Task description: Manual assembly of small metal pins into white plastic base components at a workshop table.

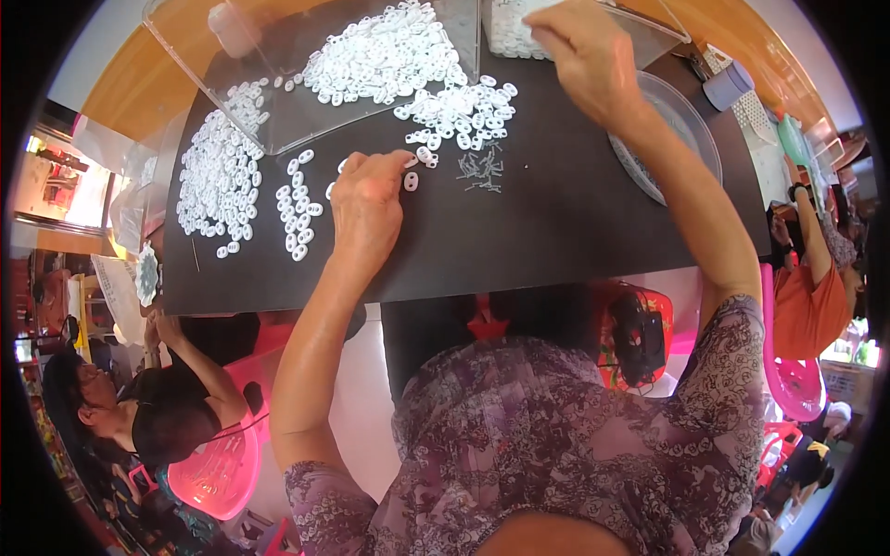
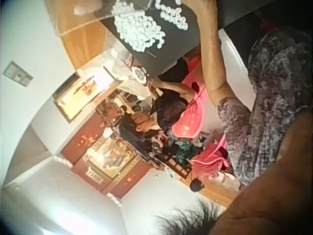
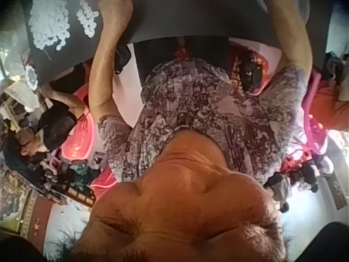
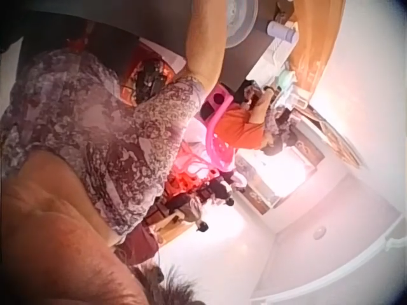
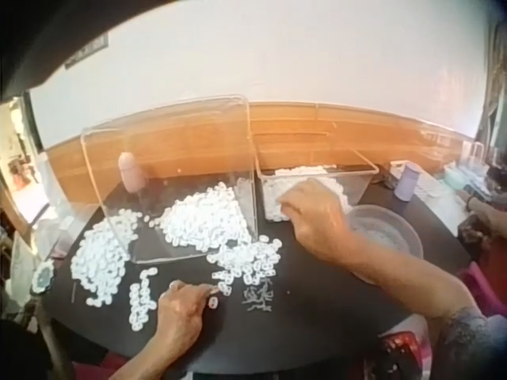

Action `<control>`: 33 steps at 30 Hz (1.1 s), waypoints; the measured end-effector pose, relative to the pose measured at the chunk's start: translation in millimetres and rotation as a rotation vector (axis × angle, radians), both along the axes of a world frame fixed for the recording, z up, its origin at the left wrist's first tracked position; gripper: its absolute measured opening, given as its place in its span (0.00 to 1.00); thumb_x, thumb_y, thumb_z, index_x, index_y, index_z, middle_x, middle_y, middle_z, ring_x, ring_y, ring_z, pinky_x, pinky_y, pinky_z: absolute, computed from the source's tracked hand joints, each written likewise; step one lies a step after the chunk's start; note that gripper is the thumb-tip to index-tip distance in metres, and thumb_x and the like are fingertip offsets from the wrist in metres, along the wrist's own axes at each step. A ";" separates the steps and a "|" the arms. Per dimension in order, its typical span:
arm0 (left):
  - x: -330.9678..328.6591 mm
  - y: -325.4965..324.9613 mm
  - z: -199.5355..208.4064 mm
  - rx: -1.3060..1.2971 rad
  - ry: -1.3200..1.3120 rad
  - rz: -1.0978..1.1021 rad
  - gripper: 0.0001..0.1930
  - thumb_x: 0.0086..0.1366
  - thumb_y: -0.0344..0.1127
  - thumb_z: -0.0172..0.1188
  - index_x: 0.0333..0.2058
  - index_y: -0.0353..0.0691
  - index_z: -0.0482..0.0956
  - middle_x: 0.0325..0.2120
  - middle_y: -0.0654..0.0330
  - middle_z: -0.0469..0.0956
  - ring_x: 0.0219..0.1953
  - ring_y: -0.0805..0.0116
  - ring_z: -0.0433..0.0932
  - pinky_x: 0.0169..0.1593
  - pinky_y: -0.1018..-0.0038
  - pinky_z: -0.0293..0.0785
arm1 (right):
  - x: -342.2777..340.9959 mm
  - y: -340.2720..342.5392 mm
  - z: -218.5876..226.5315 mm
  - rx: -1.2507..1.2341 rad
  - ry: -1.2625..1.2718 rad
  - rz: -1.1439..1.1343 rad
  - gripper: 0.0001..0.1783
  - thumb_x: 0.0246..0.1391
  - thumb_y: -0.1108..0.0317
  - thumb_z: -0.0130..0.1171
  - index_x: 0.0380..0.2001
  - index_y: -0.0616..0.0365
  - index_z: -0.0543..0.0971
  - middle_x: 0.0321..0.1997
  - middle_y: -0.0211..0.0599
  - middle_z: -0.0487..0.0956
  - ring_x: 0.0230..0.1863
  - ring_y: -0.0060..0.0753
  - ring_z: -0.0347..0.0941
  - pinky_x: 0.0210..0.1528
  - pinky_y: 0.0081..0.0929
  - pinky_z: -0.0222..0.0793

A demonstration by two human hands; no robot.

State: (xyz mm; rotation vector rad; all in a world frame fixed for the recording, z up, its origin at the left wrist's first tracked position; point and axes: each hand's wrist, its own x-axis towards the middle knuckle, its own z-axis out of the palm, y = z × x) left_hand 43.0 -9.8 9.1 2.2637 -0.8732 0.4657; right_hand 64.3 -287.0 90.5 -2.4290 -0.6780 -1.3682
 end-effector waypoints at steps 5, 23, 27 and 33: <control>14.1 -12.1 -0.5 0.205 -0.073 0.156 0.06 0.52 0.29 0.61 0.31 0.39 0.79 0.24 0.55 0.76 0.31 0.57 0.74 0.35 0.65 0.69 | -34.2 23.0 -24.0 -0.025 0.118 0.042 0.06 0.42 0.77 0.59 0.27 0.56 0.77 0.26 0.36 0.75 0.32 0.42 0.70 0.33 0.35 0.67; -9.9 -3.4 25.7 -0.340 0.746 -0.014 0.05 0.52 0.30 0.61 0.25 0.35 0.77 0.15 0.65 0.73 0.20 0.77 0.71 0.24 0.76 0.65 | -93.3 60.7 -72.1 0.368 0.657 0.151 0.04 0.44 0.73 0.59 0.26 0.57 0.79 0.26 0.36 0.76 0.31 0.39 0.70 0.34 0.33 0.66; -44.1 -4.0 28.2 -0.608 0.868 -0.038 0.07 0.55 0.31 0.65 0.31 0.36 0.76 0.20 0.69 0.73 0.22 0.82 0.69 0.25 0.84 0.62 | -103.3 91.1 -63.4 0.595 0.837 0.159 0.07 0.45 0.72 0.59 0.31 0.60 0.79 0.28 0.39 0.77 0.34 0.37 0.73 0.37 0.28 0.68; -65.8 3.0 17.1 -0.714 0.741 -0.117 0.07 0.57 0.26 0.62 0.35 0.35 0.75 0.26 0.68 0.73 0.27 0.81 0.70 0.31 0.85 0.66 | -109.0 114.0 -61.7 0.880 1.102 0.363 0.07 0.51 0.74 0.58 0.33 0.64 0.79 0.31 0.28 0.78 0.35 0.16 0.72 0.38 0.17 0.68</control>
